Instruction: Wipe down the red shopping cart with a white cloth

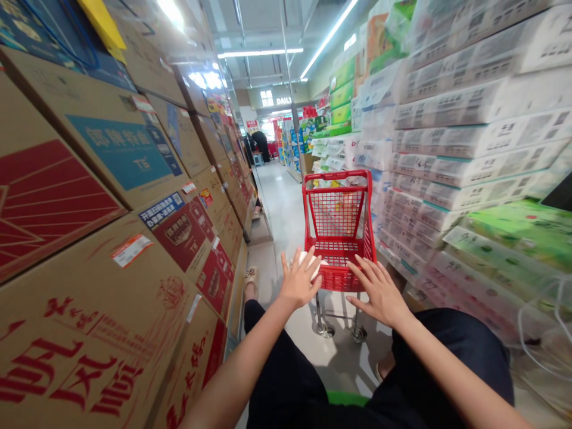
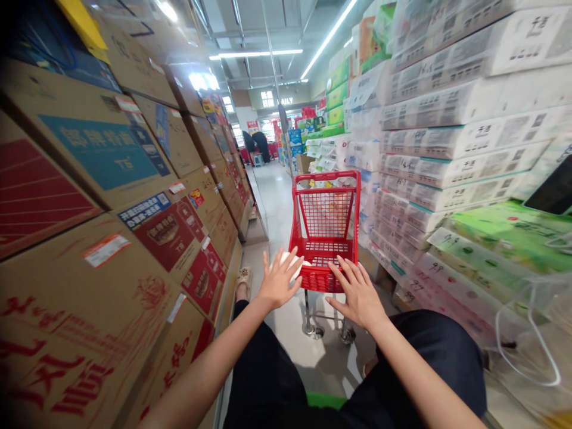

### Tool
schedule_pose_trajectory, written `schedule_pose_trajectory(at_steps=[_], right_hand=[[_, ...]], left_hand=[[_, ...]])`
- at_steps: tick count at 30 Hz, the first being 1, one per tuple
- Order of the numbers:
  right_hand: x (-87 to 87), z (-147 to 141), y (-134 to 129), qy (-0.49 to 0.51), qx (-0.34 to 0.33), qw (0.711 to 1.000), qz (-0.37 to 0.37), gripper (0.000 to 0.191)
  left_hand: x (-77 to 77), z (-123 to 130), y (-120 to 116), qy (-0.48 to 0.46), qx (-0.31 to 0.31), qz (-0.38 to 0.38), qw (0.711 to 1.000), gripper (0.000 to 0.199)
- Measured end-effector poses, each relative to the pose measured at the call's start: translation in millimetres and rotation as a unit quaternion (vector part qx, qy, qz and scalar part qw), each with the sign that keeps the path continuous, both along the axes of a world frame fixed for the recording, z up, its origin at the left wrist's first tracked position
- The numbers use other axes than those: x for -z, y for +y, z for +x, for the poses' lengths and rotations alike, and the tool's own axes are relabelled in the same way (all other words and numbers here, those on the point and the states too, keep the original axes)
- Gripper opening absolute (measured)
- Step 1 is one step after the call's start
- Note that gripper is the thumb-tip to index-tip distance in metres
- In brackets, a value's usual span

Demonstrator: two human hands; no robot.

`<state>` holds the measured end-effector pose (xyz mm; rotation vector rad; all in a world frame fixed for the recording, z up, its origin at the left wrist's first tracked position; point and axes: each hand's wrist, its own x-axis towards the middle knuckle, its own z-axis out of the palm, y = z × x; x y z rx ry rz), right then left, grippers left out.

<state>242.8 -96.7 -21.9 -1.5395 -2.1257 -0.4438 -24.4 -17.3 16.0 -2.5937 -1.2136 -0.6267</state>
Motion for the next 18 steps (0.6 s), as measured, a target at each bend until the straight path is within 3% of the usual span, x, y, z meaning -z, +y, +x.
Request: schedule_pose_trajectory(at_steps=[2, 6, 9, 12, 18], right_hand=[[0.2, -4.1, -0.4, 0.006, -0.003, 1.0, -0.002, 0.088], [-0.8, -12.9, -1.4, 0.016, -0.009, 1.0, -0.007, 0.09], [-2.1, -18.2, -2.3, 0.023, -0.007, 1.0, -0.01, 0.092], [-3.4, -21.8, -3.4, 0.025, -0.007, 1.0, -0.015, 0.092], [-3.7, -26.7, -4.0, 0.025, -0.011, 0.999, -0.027, 0.091]], left_hand=[[2.6, -6.5, 2.4, -0.021, -0.02, -0.022, 0.999, 0.053], [19.1, -12.6, 11.1, -0.039, -0.002, -0.088, 0.995, 0.058], [25.6, -10.5, 15.8, -0.073, -0.018, -0.047, 0.996, 0.058], [20.8, -5.8, 20.0, -0.115, -0.045, -0.002, 0.992, 0.045], [18.7, 9.2, 25.1, -0.18, -0.095, 0.0, 0.979, 0.027]])
